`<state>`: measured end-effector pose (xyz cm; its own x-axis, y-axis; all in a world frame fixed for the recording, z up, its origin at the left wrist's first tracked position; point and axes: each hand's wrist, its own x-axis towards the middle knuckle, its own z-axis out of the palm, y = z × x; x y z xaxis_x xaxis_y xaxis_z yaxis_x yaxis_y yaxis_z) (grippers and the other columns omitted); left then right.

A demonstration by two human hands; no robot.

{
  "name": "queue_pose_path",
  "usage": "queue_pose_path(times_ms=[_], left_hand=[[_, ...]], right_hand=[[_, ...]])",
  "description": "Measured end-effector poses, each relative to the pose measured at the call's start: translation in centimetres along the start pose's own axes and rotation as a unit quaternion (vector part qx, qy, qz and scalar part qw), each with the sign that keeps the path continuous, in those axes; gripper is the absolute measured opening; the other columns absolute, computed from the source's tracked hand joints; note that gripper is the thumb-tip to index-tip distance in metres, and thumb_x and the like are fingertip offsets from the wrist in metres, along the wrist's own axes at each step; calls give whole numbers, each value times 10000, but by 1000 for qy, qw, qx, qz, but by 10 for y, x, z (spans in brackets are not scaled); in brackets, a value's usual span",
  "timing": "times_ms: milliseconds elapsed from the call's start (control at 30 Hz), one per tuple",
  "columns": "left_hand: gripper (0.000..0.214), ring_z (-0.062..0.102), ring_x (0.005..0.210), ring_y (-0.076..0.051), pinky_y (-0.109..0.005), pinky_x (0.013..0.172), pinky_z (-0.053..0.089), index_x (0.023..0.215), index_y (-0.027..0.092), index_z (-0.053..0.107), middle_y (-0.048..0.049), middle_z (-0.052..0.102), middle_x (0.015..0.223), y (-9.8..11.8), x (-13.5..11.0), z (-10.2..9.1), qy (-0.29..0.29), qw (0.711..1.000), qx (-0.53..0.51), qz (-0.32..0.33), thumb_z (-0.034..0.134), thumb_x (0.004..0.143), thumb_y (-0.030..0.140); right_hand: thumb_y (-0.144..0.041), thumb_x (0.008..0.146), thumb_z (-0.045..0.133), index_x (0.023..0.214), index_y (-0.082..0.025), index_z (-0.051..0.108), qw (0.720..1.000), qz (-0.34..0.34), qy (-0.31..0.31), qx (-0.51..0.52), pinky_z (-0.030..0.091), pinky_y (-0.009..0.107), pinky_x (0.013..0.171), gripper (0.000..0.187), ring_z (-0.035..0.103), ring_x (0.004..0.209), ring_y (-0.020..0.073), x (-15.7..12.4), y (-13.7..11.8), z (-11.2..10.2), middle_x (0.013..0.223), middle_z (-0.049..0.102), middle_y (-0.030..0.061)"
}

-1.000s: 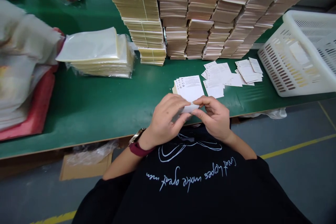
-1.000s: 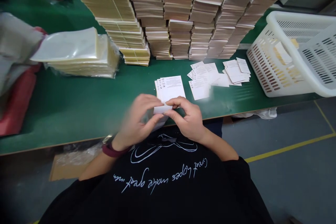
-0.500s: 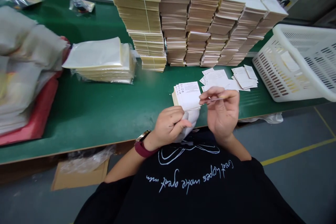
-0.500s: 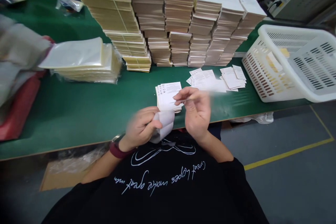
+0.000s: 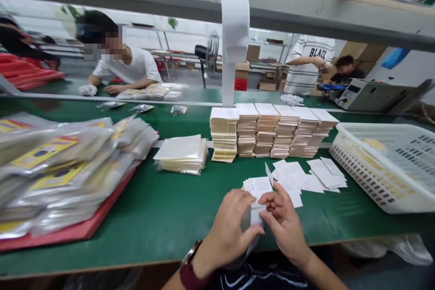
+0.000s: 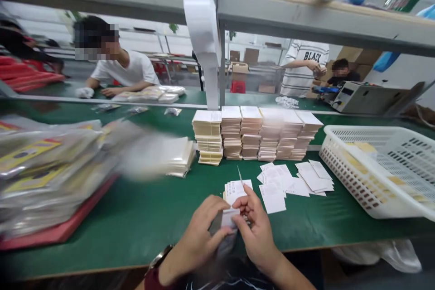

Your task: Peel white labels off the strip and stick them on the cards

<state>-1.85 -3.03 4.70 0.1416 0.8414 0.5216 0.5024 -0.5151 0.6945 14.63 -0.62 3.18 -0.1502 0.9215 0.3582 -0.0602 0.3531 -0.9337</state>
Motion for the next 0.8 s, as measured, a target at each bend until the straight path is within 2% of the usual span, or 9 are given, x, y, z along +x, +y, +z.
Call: queue_pose_path(times_ms=[67, 133, 233, 367, 467, 567, 700, 800], left_hand=[[100, 597, 846, -188, -322, 772, 500, 930, 210, 630, -48, 656, 884, 2, -2, 0, -15, 1000, -17, -21, 604, 883, 295], [173, 583, 730, -161, -273, 661, 475, 782, 195, 607, -28, 626, 760, 0, -4, 2, 15, 998, -44, -48, 533, 920, 271], [289, 560, 647, -148, -252, 578, 432, 683, 188, 569, -18, 589, 677, -7, -4, 7, 68, 995, -50, -52, 527, 921, 347], [458, 488, 539, -125, -248, 506, 363, 590, 189, 486, 0, 510, 566, -11, -2, 13, 112, 994, -15, 1, 433, 952, 465], [527, 397, 447, -99, -250, 456, 293, 522, 184, 420, 23, 418, 469, -12, 0, 19, 126, 991, 27, 41, 393, 970, 458], [538, 343, 413, -90, -260, 440, 257, 485, 181, 393, 34, 361, 428, -13, 0, 24, 136, 987, 66, 50, 420, 967, 418], [529, 356, 424, -97, -268, 444, 258, 493, 186, 373, 27, 378, 444, -13, -3, 26, 163, 982, 81, 52, 390, 976, 402], [534, 361, 426, -104, -280, 454, 265, 505, 194, 361, 25, 368, 445, -10, -4, 25, 170, 980, 73, 75, 361, 988, 422]], right_hand=[[-207, 849, 637, 1353, -393, 481, 1000, -20, -1, -11, 579, 256, 661, 558, 668, 760, 142, 0, -3, 3, 934, 678, 8], [-208, 851, 634, 1342, -417, 493, 999, -43, -7, -21, 581, 251, 639, 552, 662, 717, 135, 0, -4, 4, 924, 679, 0], [-192, 858, 620, 1354, -407, 491, 996, -80, 0, -36, 584, 264, 632, 555, 663, 713, 149, 0, 1, 4, 885, 679, 6], [-145, 859, 600, 1383, -348, 477, 984, -149, 28, -89, 585, 284, 671, 575, 676, 751, 172, -2, 15, 1, 825, 683, 22], [-149, 842, 622, 1375, -326, 488, 973, -176, 58, -137, 583, 289, 698, 577, 682, 761, 176, -2, 20, -1, 818, 687, 20], [-201, 856, 622, 1352, -342, 497, 973, -152, 72, -156, 583, 298, 714, 531, 681, 758, 174, -1, 18, -1, 813, 683, 2], [-281, 864, 623, 1347, -349, 479, 982, -103, 36, -156, 580, 316, 724, 508, 669, 721, 175, 1, 10, 1, 776, 669, -21], [-294, 859, 628, 1341, -323, 479, 985, -74, 32, -154, 573, 325, 726, 506, 664, 713, 178, 0, 4, 2, 773, 675, -18]])
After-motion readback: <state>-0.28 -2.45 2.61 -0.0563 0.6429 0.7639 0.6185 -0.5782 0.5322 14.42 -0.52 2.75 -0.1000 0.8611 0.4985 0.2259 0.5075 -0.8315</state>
